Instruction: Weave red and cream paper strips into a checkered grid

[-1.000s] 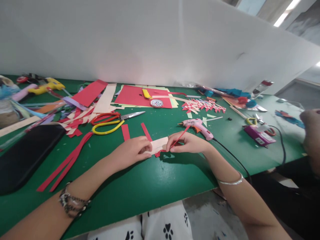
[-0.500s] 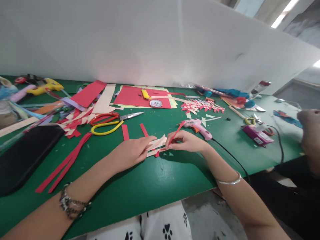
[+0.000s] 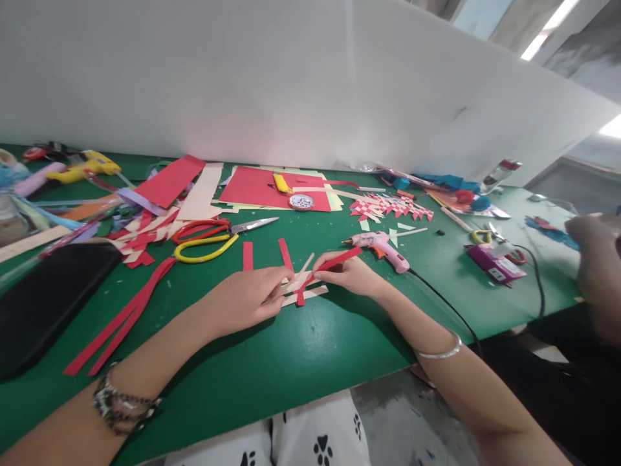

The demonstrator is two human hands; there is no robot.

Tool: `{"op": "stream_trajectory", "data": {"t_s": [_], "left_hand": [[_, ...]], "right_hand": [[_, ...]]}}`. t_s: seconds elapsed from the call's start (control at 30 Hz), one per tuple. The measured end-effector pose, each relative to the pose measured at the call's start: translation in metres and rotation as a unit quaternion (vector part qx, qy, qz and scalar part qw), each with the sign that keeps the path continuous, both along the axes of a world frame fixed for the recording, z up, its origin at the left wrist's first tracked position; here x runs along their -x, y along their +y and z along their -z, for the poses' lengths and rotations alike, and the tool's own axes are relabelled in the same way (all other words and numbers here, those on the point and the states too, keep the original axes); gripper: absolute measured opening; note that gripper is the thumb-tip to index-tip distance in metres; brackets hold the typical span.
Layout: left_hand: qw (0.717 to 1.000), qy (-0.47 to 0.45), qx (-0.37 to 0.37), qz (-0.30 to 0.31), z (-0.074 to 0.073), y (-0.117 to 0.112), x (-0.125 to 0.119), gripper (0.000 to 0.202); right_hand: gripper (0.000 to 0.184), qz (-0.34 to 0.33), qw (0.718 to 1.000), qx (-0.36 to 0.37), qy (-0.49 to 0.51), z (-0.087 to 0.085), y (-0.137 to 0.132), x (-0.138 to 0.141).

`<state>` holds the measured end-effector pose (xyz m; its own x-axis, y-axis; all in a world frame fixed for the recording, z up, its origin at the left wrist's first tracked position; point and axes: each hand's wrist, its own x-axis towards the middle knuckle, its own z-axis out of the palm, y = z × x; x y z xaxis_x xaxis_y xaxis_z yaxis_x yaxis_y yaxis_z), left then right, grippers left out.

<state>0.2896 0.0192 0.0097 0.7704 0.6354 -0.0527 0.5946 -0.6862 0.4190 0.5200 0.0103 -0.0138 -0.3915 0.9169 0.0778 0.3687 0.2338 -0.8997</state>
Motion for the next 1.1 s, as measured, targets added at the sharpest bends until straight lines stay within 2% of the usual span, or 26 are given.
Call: {"op": "stream_trajectory", "data": {"t_s": [0.1, 0.2, 0.3, 0.4, 0.57, 0.7, 0.97, 1.1], "left_hand": [[0.999, -0.014, 0.013, 0.026, 0.001, 0.001, 0.001, 0.016], [0.997, -0.052, 0.022, 0.044, 0.001, 0.003, 0.001, 0.024], [0.997, -0.08, -0.009, -0.001, 0.004, 0.008, 0.003, 0.032], [0.997, -0.049, -0.048, -0.034, 0.01, 0.016, 0.006, 0.032], [0.999, -0.008, -0.02, -0.035, 0.015, 0.023, 0.008, 0.029], [0.999, -0.019, -0.014, -0.035, 0.014, 0.02, 0.003, 0.025], [0.999, -0.025, 0.027, -0.028, 0.016, 0.019, 0.0, 0.032], [0.998, -0.032, 0.027, -0.045, 0.017, 0.018, -0.003, 0.029]], "right_hand": [[0.01, 0.0, 1.0, -0.028, -0.014, 0.002, 0.0, 0.006], [0.007, -0.003, 0.997, -0.068, -0.031, 0.002, -0.001, 0.009], [0.006, -0.012, 0.996, -0.084, -0.035, 0.003, 0.0, 0.011], [0.006, -0.007, 0.995, -0.093, -0.043, 0.005, 0.001, 0.013], [0.006, 0.002, 0.992, -0.115, -0.057, 0.008, 0.003, 0.016], [0.006, 0.001, 0.992, -0.112, -0.055, 0.006, 0.002, 0.017], [0.006, -0.004, 0.991, -0.123, -0.059, 0.006, 0.002, 0.016], [0.007, -0.008, 0.99, -0.124, -0.062, 0.007, 0.003, 0.015]]}}
